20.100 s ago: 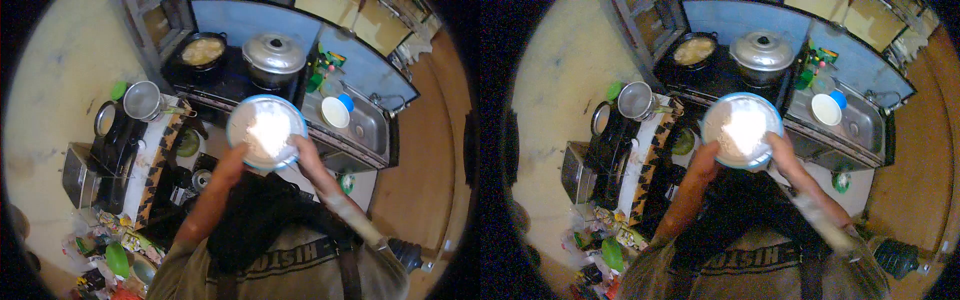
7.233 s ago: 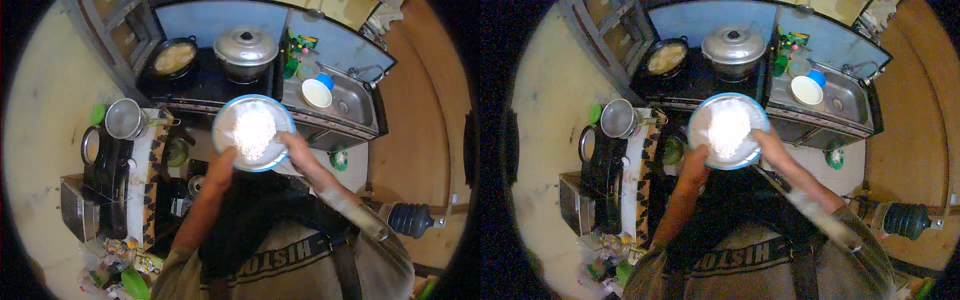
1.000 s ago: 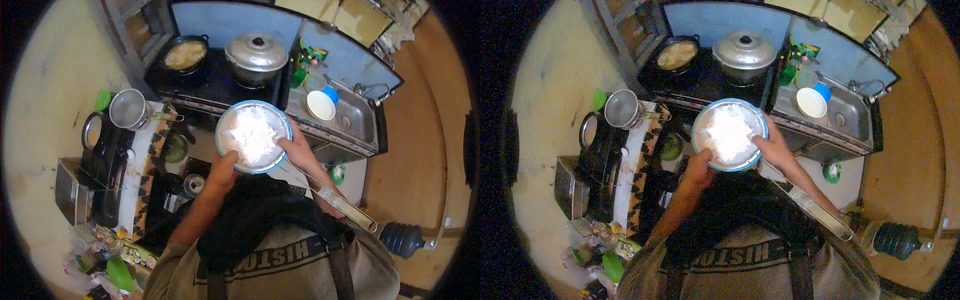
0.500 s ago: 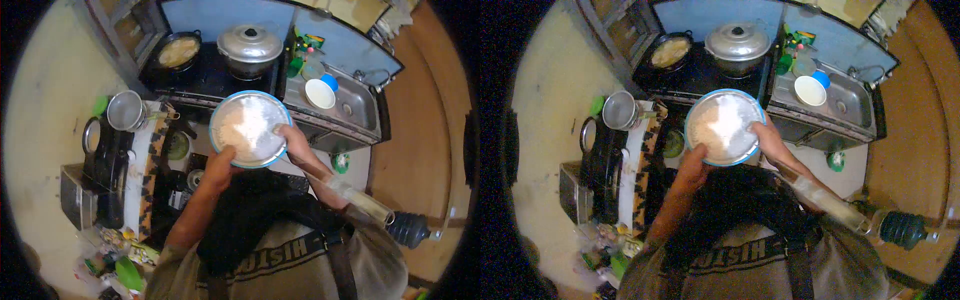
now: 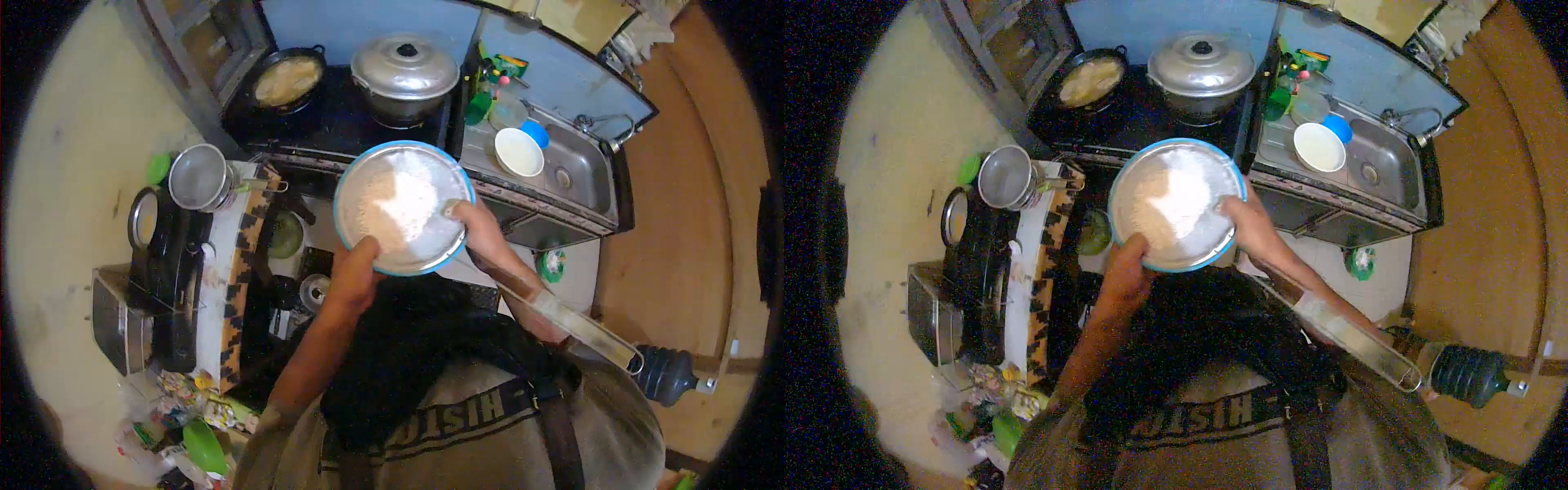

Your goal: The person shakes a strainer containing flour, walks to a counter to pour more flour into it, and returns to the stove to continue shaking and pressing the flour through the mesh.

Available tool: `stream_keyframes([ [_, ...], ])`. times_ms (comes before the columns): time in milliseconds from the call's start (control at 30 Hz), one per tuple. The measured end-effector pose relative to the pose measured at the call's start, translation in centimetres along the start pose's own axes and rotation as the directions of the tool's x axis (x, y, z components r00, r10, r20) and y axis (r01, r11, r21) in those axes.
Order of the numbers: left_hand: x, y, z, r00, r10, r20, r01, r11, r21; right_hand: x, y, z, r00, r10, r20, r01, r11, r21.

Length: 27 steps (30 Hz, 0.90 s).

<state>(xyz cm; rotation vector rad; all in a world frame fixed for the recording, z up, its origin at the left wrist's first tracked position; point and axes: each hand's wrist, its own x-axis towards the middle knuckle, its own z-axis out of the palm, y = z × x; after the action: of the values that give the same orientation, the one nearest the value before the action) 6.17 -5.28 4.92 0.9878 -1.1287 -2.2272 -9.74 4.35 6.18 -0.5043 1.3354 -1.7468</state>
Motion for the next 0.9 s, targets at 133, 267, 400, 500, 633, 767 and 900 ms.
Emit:
stream_keyframes([
  [133,1.9,-0.5,-0.9,0.974,-0.168,0.153,0.200,0.953,-0.227,3.1,2.0,-2.0,0.998,-0.013,0.062,0.031,0.958,-0.285],
  [267,1.9,-1.0,-1.3,0.988,-0.106,0.111,0.131,0.960,-0.249,0.7,-4.9,-0.7,0.848,-0.457,0.270,0.459,0.376,-0.805],
  [400,2.4,-2.2,-2.0,0.990,-0.066,0.123,0.093,0.968,-0.231,0.8,-7.1,0.9,0.772,-0.105,0.627,0.633,0.023,-0.774],
  [500,2.7,-2.7,-2.0,0.990,-0.027,0.138,0.052,0.982,-0.183,1.7,-5.6,2.4,0.773,0.004,0.634,0.633,0.035,-0.773],
  [633,1.2,-2.0,-1.3,0.995,-0.055,0.086,0.061,0.996,-0.068,2.6,-4.4,4.1,0.741,0.121,0.660,0.662,0.032,-0.749],
  [767,1.0,-2.0,-2.3,0.992,-0.085,0.093,0.097,0.987,-0.127,3.0,-3.5,3.6,0.750,0.188,0.634,0.643,0.014,-0.766],
  [900,1.2,-2.5,-2.7,0.995,-0.048,0.087,0.056,0.994,-0.094,3.9,-2.9,4.1,0.810,0.078,0.581,0.581,0.025,-0.814],
])
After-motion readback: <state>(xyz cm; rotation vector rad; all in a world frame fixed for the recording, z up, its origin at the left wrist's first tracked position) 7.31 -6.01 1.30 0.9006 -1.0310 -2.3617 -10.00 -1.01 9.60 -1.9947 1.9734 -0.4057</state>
